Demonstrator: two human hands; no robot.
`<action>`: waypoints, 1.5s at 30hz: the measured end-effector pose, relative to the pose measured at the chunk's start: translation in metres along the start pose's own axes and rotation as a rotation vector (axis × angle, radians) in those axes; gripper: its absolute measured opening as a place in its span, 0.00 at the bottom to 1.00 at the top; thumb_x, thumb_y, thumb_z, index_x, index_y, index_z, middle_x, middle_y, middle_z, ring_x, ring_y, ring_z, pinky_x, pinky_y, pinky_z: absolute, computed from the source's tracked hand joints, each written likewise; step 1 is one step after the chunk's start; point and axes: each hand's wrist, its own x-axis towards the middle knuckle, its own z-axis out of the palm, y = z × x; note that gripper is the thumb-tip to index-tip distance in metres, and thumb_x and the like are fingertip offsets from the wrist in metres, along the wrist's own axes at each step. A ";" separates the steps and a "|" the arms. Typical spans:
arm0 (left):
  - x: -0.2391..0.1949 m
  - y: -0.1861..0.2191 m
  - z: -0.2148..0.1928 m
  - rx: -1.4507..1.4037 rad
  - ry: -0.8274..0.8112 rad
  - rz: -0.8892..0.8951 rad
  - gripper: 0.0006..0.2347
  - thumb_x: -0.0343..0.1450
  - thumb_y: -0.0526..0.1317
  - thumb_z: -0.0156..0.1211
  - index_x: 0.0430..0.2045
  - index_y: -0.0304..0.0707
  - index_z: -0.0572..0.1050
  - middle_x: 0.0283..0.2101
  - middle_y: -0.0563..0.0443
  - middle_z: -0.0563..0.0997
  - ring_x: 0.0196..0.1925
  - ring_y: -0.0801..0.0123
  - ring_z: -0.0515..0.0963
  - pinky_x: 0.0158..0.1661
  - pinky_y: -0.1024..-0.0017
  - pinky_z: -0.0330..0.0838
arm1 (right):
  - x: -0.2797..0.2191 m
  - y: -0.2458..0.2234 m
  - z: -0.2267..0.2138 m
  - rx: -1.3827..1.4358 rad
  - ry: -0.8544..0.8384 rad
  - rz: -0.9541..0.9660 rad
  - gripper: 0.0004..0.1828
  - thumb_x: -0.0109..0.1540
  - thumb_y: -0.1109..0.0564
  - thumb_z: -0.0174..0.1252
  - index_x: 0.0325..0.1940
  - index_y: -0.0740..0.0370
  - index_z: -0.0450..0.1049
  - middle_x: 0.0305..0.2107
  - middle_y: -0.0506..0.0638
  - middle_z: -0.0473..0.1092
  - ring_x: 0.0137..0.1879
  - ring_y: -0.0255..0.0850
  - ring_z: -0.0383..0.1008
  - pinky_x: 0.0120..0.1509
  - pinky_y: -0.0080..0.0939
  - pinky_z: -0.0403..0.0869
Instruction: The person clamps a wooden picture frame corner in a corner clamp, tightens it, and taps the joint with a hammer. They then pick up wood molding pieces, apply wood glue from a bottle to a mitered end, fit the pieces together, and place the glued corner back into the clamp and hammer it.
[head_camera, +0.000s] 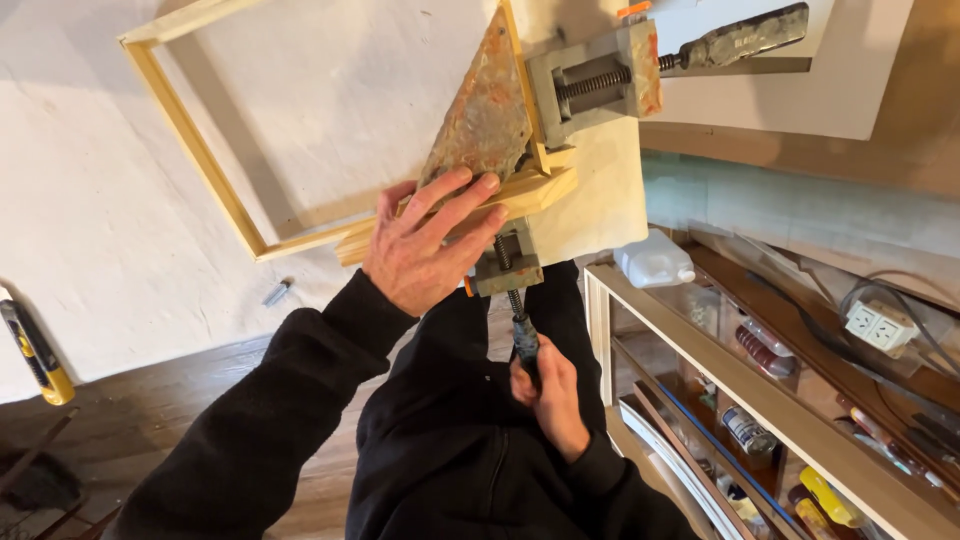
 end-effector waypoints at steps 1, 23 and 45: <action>0.000 0.001 0.000 0.001 0.001 0.000 0.14 0.72 0.40 0.70 0.53 0.47 0.80 0.68 0.56 0.71 0.71 0.64 0.67 0.57 0.54 0.66 | 0.001 0.000 -0.004 -0.001 -0.001 0.000 0.24 0.73 0.47 0.42 0.62 0.68 0.68 0.22 0.44 0.63 0.23 0.29 0.57 0.27 0.28 0.60; 0.002 0.000 -0.001 0.029 -0.016 -0.023 0.14 0.72 0.39 0.70 0.53 0.47 0.80 0.68 0.57 0.71 0.71 0.65 0.66 0.58 0.53 0.66 | 0.006 0.013 -0.012 -0.240 0.031 -0.096 0.25 0.74 0.46 0.44 0.62 0.70 0.68 0.26 0.46 0.64 0.25 0.31 0.58 0.27 0.32 0.62; 0.062 0.010 0.004 0.006 -0.061 -0.066 0.22 0.61 0.44 0.68 0.47 0.35 0.76 0.62 0.42 0.68 0.69 0.54 0.66 0.69 0.36 0.52 | 0.197 -0.333 0.130 -1.388 -0.605 -1.180 0.18 0.79 0.56 0.41 0.64 0.74 0.65 0.54 0.60 0.71 0.57 0.47 0.75 0.59 0.42 0.74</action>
